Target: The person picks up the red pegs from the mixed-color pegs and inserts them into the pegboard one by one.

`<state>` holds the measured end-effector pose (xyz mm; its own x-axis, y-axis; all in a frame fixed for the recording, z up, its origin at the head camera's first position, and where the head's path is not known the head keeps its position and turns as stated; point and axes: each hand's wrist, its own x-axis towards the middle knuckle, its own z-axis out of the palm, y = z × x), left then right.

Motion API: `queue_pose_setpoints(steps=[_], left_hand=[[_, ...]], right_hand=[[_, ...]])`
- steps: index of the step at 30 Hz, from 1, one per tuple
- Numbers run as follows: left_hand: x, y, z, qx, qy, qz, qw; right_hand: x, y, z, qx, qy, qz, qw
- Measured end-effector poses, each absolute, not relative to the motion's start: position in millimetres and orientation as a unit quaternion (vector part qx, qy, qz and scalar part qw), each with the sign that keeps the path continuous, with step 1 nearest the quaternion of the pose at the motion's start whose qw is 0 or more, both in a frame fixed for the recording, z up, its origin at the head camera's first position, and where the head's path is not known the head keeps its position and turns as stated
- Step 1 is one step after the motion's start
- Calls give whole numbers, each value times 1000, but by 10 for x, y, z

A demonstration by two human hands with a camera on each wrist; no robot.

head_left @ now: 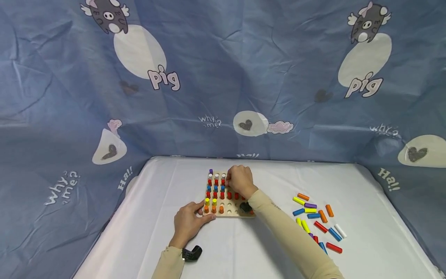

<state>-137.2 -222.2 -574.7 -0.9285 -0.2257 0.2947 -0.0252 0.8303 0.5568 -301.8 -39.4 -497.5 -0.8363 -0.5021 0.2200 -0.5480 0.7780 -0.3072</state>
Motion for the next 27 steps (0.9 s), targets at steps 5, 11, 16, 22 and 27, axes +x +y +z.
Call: queue_pose_setpoints(steps=[5, 11, 16, 22, 27], left_hand=[[-1384, -2229, -5727, 74, -938, -284, 183], [-1356, -2224, -5719, 79, -940, -286, 170], [-1341, -2223, -5723, 72, -942, -279, 172], [-1335, -2222, -5723, 72, -942, -276, 176], [-1358, -2213, -5734, 71, -939, -286, 176]], right_hand=[[-3020, -446, -4940, 251, -952, 166, 62], [-2957, -458, -4958, 229, -958, 156, 68], [-2904, -473, -4991, 225, -960, 145, 79], [-2883, -470, -5000, 237, -956, 146, 94], [-2910, -422, -5019, 267, -948, 134, 108]])
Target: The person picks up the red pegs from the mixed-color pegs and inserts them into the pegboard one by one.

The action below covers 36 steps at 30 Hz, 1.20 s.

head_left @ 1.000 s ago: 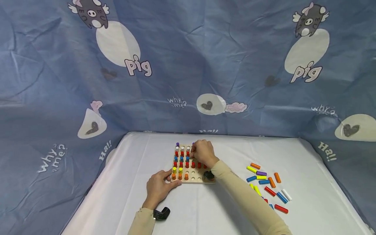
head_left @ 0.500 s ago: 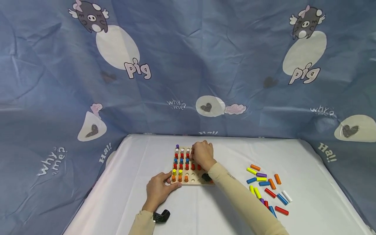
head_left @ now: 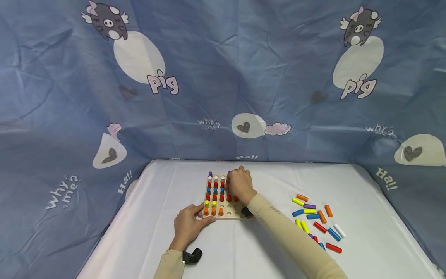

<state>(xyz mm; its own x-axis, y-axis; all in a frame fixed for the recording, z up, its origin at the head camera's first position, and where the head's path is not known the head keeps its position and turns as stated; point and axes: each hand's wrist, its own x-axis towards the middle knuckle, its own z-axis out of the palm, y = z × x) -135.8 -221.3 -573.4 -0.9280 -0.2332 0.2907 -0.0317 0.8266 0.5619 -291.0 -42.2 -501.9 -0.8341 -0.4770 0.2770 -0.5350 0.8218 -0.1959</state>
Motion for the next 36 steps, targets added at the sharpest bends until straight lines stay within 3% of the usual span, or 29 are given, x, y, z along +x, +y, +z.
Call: queue_pose_setpoints(steps=[10, 24, 30, 36], left_hand=[[-1375, -2190, -5736, 53, -942, -278, 181], [-1398, -2208, -5707, 64, -944, -276, 166], [-1377, -2181, -5710, 75, -941, -286, 165], [-1351, -2192, -5713, 75, -942, -279, 170]], right_hand=[[-2903, -396, -5003, 325, -931, 81, 146], [-2824, -214, -4629, 342, -914, 204, 72], [-2760, 261, -4424, 406, -878, 233, 98], [-2794, 1138, -4407, 392, -888, 233, 47]])
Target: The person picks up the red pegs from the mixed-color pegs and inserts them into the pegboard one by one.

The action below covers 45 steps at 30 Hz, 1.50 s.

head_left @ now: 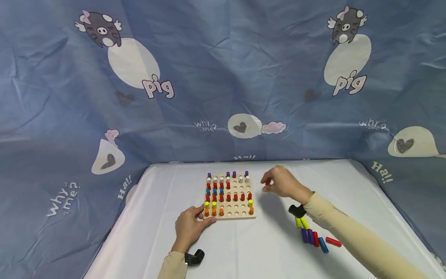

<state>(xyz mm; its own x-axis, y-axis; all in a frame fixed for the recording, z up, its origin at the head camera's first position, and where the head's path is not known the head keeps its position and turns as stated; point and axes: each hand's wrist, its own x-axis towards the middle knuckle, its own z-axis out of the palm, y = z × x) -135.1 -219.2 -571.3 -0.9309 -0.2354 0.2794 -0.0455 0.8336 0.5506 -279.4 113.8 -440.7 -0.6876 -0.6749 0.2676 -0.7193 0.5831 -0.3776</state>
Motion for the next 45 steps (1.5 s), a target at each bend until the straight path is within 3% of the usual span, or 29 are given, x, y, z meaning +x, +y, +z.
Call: queue_pose_setpoints(steps=[8, 12, 26, 39, 45], left_hand=[[-1372, -2194, -5727, 77, -940, -278, 184], [-1375, -2181, -5734, 78, -942, -277, 171], [-1365, -2188, -5699, 72, -940, -280, 183], [-1370, -2175, -5718, 77, -939, -282, 182], [-1361, -2175, -5727, 74, -939, -283, 180]], right_hand=[[-2606, 2321, -4702, 265, -924, 261, -85], [-2348, 2687, -4824, 236, -929, 261, -115], [-1712, 2682, -5218, 217, -946, 240, -21], [-1672, 2606, -5326, 179, -956, 229, -31], [-1629, 2614, -5357, 156, -955, 253, 5]])
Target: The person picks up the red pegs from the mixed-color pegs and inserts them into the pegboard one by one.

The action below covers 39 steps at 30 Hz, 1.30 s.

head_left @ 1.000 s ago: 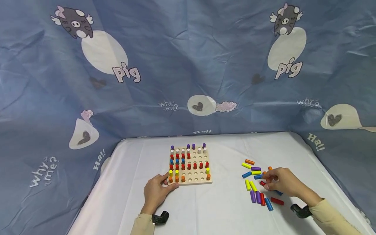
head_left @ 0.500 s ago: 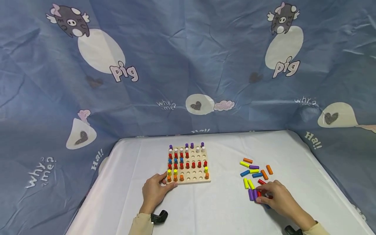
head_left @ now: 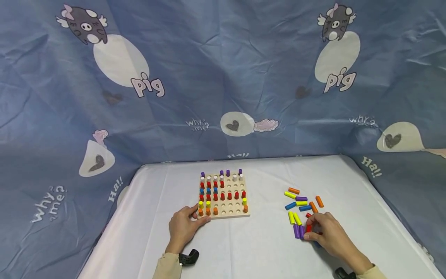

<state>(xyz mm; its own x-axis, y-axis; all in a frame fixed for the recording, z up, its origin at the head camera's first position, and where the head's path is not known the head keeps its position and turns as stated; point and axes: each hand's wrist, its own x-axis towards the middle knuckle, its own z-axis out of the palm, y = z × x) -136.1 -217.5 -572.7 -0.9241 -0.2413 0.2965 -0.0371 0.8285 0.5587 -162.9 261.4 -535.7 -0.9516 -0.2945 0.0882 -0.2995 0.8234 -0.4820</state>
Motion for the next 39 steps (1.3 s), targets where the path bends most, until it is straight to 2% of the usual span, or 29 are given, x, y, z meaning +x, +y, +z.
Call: queue_pose_setpoints(steps=[12, 28, 39], left_hand=[[-1360, -2189, -5742, 77, -940, -284, 175], [-1352, -2175, -5761, 73, -940, -283, 178], [-1359, -2178, -5741, 74, -941, -277, 178]], right_hand=[[-1783, 2476, -5224, 176, -913, 350, 112], [-2082, 1924, -4950, 197, -888, 373, 184], [-2348, 1415, -4749, 141, -895, 392, 158]])
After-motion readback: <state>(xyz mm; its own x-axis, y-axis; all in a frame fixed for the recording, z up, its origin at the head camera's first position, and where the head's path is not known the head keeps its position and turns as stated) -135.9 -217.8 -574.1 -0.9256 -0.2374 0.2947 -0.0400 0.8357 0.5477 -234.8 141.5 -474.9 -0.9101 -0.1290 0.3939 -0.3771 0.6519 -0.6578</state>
